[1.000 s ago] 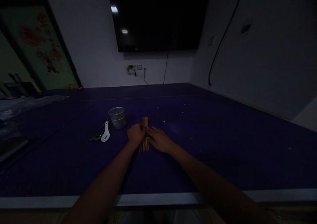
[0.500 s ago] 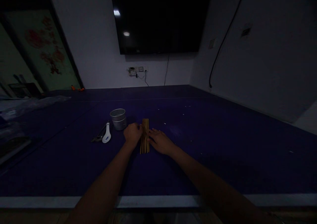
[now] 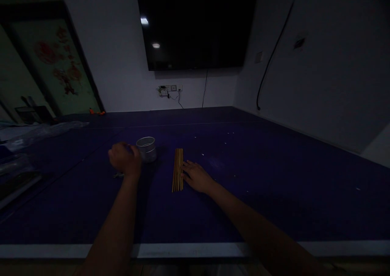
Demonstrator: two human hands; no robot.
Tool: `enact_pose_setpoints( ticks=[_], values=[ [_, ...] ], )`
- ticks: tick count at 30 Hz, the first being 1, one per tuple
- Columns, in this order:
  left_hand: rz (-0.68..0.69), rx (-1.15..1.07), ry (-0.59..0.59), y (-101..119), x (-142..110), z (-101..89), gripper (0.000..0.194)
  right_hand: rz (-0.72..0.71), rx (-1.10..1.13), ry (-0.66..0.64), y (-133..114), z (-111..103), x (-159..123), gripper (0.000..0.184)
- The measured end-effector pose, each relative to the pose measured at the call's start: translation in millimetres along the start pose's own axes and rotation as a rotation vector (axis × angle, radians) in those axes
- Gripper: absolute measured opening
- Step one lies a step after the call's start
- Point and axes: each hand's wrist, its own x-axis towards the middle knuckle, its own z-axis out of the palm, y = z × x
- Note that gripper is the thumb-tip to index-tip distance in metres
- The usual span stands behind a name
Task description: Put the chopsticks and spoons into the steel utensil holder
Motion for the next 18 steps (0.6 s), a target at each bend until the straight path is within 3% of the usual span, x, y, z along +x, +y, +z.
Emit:
enact_pose_setpoints(
  ticks=[4,11,18],
  values=[
    [-0.161,0.075,-0.126,-11.8,5.3,6.3,0.034,0.0,-0.001,-0.005,-1.0,0.4,1.0,0.046],
    [-0.153,0.193,-0.421,-17.9,2.4,15.3,0.029,-0.001,-0.004,-0.004,0.3,2.4,2.4,0.045],
    [-0.174,0.231,-0.503,-22.6,4.9,24.9,0.03,0.004,0.0,-0.004,1.0,2.9,2.5,0.044]
  ],
)
